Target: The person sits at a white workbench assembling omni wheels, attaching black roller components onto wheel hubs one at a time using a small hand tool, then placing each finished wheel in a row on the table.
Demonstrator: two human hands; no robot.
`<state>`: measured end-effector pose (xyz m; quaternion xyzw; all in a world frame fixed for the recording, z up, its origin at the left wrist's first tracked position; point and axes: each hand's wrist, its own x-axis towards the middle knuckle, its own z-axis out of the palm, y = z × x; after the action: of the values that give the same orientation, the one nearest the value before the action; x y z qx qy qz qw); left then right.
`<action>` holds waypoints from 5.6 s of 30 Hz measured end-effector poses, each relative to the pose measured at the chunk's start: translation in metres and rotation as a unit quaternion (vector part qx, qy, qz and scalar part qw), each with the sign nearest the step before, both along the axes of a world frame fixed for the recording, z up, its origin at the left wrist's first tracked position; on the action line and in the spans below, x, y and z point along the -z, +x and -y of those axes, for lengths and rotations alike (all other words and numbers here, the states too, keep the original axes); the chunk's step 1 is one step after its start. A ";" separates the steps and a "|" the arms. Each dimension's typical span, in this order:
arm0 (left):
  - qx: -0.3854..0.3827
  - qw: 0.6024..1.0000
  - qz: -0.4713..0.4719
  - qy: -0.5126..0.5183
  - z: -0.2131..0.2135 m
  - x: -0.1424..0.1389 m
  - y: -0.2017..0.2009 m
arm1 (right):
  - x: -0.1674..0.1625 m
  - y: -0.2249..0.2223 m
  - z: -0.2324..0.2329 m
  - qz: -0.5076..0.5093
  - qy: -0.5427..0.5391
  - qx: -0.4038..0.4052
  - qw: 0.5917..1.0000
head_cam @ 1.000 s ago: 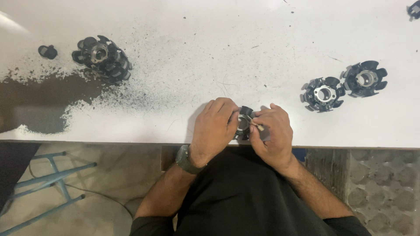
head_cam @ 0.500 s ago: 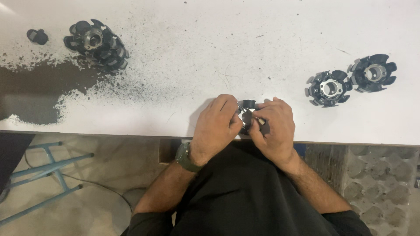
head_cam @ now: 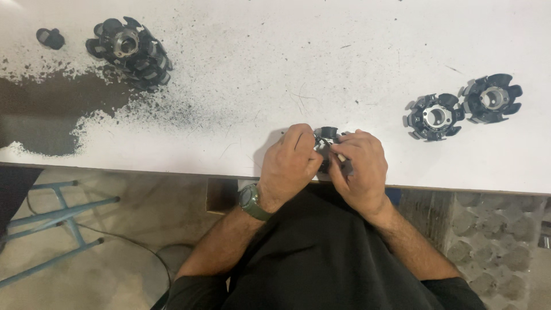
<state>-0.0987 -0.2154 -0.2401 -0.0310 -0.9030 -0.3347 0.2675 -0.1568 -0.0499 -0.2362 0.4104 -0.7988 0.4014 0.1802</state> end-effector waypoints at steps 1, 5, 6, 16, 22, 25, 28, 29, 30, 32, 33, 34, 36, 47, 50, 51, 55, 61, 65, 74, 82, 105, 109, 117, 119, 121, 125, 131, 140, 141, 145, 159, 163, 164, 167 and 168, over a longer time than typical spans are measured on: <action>-0.001 1.000 0.001 0.000 0.000 0.001 0.000 | 0.000 0.000 0.000 -0.003 -0.001 0.001 1.000; -0.008 1.000 0.014 -0.002 0.000 0.006 0.001 | -0.001 0.000 0.001 -0.011 0.010 -0.004 1.000; -0.012 1.000 0.011 -0.003 -0.001 0.006 0.001 | -0.001 0.000 0.001 -0.014 0.014 -0.006 1.000; -0.071 0.995 -0.052 -0.041 -0.001 -0.032 0.004 | -0.010 -0.002 -0.016 0.045 -0.094 0.044 0.994; -0.009 0.999 0.019 -0.049 -0.009 -0.034 0.005 | -0.011 -0.020 -0.028 0.061 0.062 0.097 0.991; -0.021 0.999 0.020 -0.017 -0.011 -0.020 0.005 | -0.018 -0.015 -0.026 0.011 -0.032 0.042 0.999; -0.023 0.990 0.023 0.137 -0.002 -0.008 0.010 | -0.026 -0.010 -0.025 0.037 0.110 -0.043 0.992; -0.018 0.978 0.034 0.204 0.002 -0.005 0.012 | -0.028 -0.008 -0.024 0.048 0.134 -0.048 0.989; -0.017 0.977 0.031 0.212 0.005 -0.003 0.014 | -0.029 -0.008 -0.022 0.055 0.157 -0.054 0.985; -0.022 0.973 0.025 0.227 0.012 -0.002 0.023 | -0.029 -0.008 -0.023 0.065 0.176 -0.061 0.980; -0.017 0.976 0.022 0.214 0.015 -0.001 0.022 | -0.027 -0.008 -0.022 0.066 0.172 -0.063 0.981; -0.016 0.979 0.021 0.201 0.017 0.000 0.021 | -0.026 -0.009 -0.022 0.068 0.169 -0.069 0.981; -0.014 0.980 0.020 0.197 0.018 0.001 0.024 | -0.022 -0.010 -0.025 0.055 0.120 -0.041 0.990; -0.008 0.983 0.016 0.182 0.020 0.002 0.019 | -0.029 -0.084 -0.109 0.035 0.165 0.238 0.956; -0.011 0.982 0.014 0.187 0.019 0.001 0.020 | -0.027 -0.081 -0.108 0.014 0.218 0.253 0.942; -0.010 0.982 0.020 0.186 0.019 0.000 0.021 | -0.026 -0.081 -0.107 0.010 0.219 0.244 0.945; -0.018 0.981 0.037 0.189 0.017 -0.002 0.022 | -0.021 -0.082 -0.107 0.030 0.173 0.215 0.961; -0.015 0.983 0.029 0.180 0.020 -0.001 0.021 | -0.039 -0.084 -0.116 0.035 0.039 0.237 0.970; -0.009 0.983 0.022 0.180 0.020 0.002 0.020 | -0.062 -0.098 -0.139 -0.042 0.063 0.305 0.949; -0.023 0.992 0.018 0.121 0.014 -0.007 0.019 | -0.020 -0.155 -0.201 -0.059 0.239 0.352 0.903; -0.003 0.992 -0.011 0.125 0.016 -0.017 0.019 | -0.027 -0.230 -0.263 0.210 0.028 0.418 0.884; -0.034 0.936 0.330 -0.118 0.029 -0.086 -0.063 | -0.038 -0.044 -0.048 0.162 0.044 0.086 0.982; 0.077 0.912 0.345 -0.209 -0.025 -0.083 -0.051 | -0.023 -0.049 -0.066 0.356 -0.282 0.122 0.882; -0.004 0.945 0.234 -0.230 0.011 -0.038 -0.034 | 0.005 -0.056 -0.085 0.339 -0.322 0.069 0.881; -0.055 0.937 0.244 -0.242 0.040 -0.028 -0.002 | 0.008 -0.055 -0.087 0.341 -0.342 0.055 0.874; -0.060 0.956 0.191 -0.213 0.070 -0.022 0.037 | 0.008 -0.055 -0.087 0.335 -0.352 0.048 0.872; -0.120 0.961 0.167 -0.185 0.121 -0.028 0.114 | 0.007 -0.056 -0.082 0.330 -0.362 0.032 0.871; -0.307 0.947 0.021 0.091 0.175 -0.060 0.113 | 0.005 -0.056 -0.079 0.339 -0.355 0.043 0.870; -0.439 0.874 0.171 -0.119 0.235 -0.088 -0.049 | 0.002 -0.058 -0.077 0.358 -0.356 0.064 0.861; -0.435 0.874 0.171 -0.135 0.234 -0.086 -0.055 | 0.002 -0.058 -0.078 0.360 -0.354 0.066 0.860; -0.385 0.891 0.138 -0.197 0.212 -0.070 -0.052 | 0.000 -0.060 -0.077 0.370 -0.347 0.070 0.859; -0.138 0.944 0.116 -0.276 0.140 -0.077 -0.004 | -0.011 -0.057 -0.081 0.353 -0.260 0.087 0.895; -0.175 0.947 0.098 -0.249 0.121 -0.077 0.003 | -0.005 -0.055 -0.086 0.355 -0.251 0.107 0.894; -0.177 0.955 0.076 -0.225 0.117 -0.077 0.004 | -0.003 -0.055 -0.087 0.358 -0.258 0.102 0.892; -0.152 0.959 0.028 -0.239 0.116 -0.082 0.002 | -0.001 -0.058 -0.087 0.337 -0.255 0.089 0.902; -0.153 0.960 0.050 -0.228 0.116 -0.084 0.000 | -0.001 -0.058 -0.088 0.326 -0.251 0.086 0.908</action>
<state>-0.0983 -0.3315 -0.1563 0.0644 -0.9614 -0.0763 0.2563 -0.2151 0.0377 -0.2354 0.1280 -0.7183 0.6827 0.0404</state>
